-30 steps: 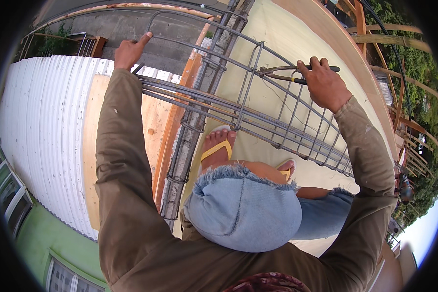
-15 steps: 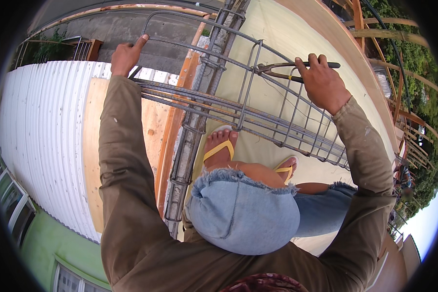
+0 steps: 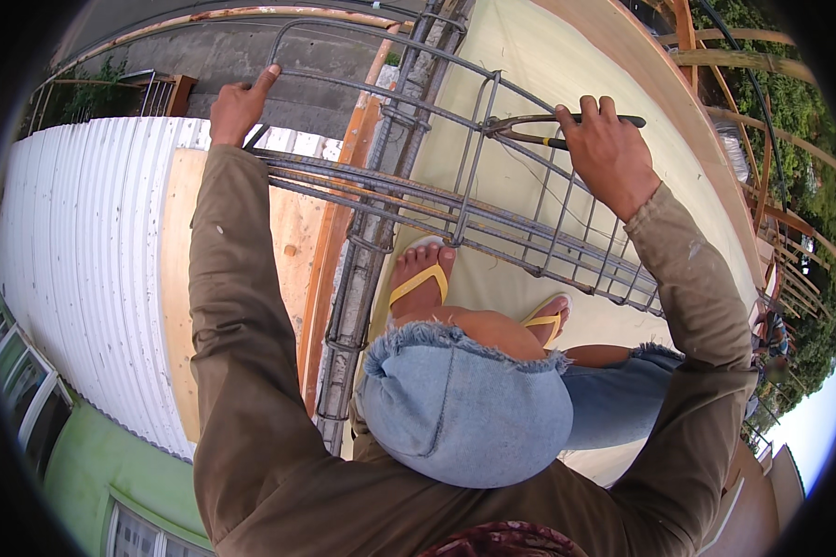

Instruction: The person assembles a rebar cage on a construction site by tying intersecting steel bars with wire using pliers. They move along the structure, positioning and securing each joint methodically.

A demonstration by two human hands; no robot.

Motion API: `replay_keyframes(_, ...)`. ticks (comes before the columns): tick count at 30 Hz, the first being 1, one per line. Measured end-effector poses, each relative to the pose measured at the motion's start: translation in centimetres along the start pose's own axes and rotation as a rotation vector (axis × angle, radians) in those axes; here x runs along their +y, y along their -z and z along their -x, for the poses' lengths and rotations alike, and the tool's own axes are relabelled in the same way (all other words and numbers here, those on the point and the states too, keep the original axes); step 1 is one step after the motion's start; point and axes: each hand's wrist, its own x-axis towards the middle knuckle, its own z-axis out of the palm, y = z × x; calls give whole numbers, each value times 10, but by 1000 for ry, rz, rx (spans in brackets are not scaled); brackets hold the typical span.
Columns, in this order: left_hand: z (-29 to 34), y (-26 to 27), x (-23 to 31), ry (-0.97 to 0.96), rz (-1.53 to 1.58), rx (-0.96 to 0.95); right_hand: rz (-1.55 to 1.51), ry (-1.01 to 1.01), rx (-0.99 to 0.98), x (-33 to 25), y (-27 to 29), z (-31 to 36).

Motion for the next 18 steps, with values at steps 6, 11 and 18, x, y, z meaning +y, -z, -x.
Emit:
replay_keyframes(6,2,3,1,-18,5,-50,128,90,86,16,-8,-24)
replay_keyframes(11,-1,-1,-3,-32,-8,14,-13,132,-154,46,-5,-65)
replay_keyframes(18,2,-2,1,-42,21,5,-517,16,-681,68,-21,-72)
